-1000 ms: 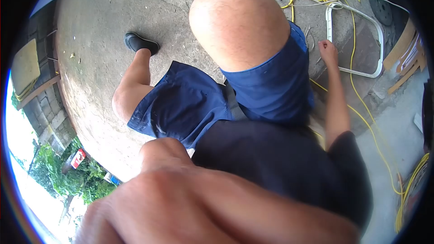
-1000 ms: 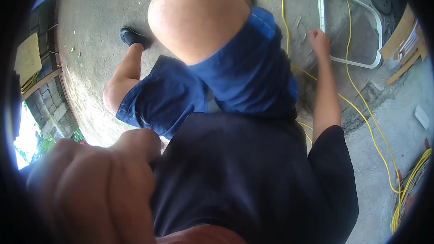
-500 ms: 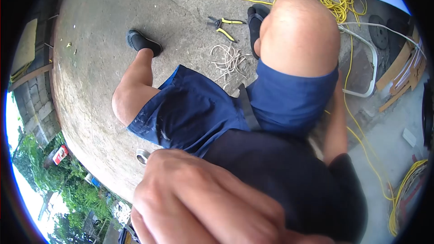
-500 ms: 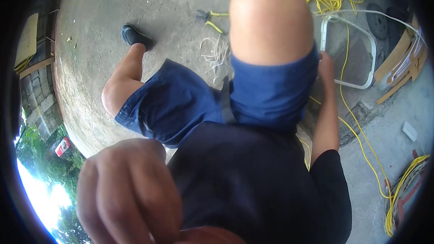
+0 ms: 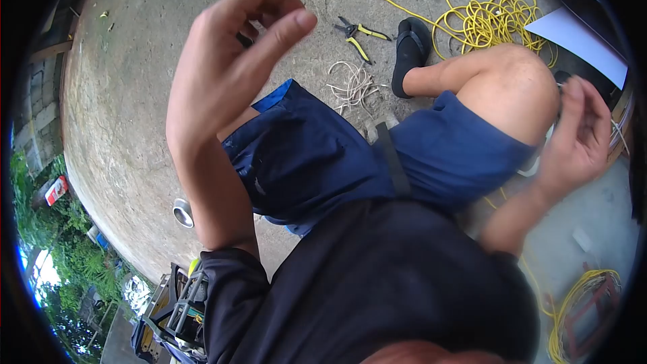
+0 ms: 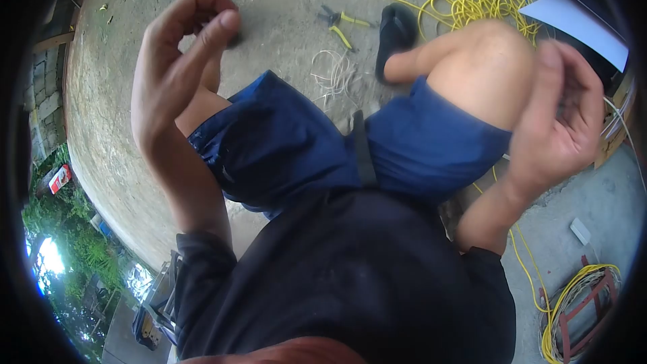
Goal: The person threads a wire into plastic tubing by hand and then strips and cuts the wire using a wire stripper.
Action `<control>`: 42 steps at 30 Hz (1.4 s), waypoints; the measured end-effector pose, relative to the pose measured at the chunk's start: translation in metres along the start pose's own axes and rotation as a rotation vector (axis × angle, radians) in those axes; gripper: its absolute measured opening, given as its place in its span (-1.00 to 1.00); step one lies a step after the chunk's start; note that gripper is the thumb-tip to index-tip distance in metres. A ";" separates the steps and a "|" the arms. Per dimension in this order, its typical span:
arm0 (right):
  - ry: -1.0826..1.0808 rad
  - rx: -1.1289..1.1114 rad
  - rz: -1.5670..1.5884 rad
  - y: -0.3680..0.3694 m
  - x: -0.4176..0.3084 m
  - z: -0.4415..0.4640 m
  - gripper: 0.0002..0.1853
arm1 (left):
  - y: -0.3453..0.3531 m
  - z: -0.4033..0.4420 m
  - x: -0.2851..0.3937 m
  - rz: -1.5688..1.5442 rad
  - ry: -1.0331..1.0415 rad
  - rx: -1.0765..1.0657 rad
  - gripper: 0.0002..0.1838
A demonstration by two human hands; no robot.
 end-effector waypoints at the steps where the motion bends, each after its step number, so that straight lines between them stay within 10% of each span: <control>1: 0.004 -0.179 0.116 0.047 -0.022 -0.008 -0.88 | -0.014 0.014 -0.013 -0.049 -0.035 0.094 -0.67; 8: -0.052 -1.185 -0.462 0.357 0.029 -0.178 -0.77 | -0.037 0.039 -0.049 0.344 -0.167 0.203 -0.68; 13: -0.063 -1.417 -0.696 0.402 0.120 -0.292 -0.75 | -0.037 0.024 -0.043 0.239 -0.375 0.131 -0.65; 29: 0.070 -1.383 -0.699 0.402 0.176 -0.313 -0.76 | -0.046 0.023 -0.060 0.208 -0.224 0.121 -0.62; 35: 0.119 -1.301 -0.610 0.384 0.122 -0.248 -0.83 | -0.048 0.022 -0.062 0.315 0.006 0.250 -0.64; 42: -0.047 -1.083 -0.071 0.319 0.000 -0.126 -0.84 | -0.051 0.022 -0.074 0.219 -0.192 0.246 -0.56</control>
Point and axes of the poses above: each hand's wrist, its own z-axis towards the middle knuckle, its own y-axis out of the palm, x = y × z, the point moved 10 cm from there along z, towards the middle knuckle, and after that the axes turned 7 degrees about -z, right-handed, at the moved point
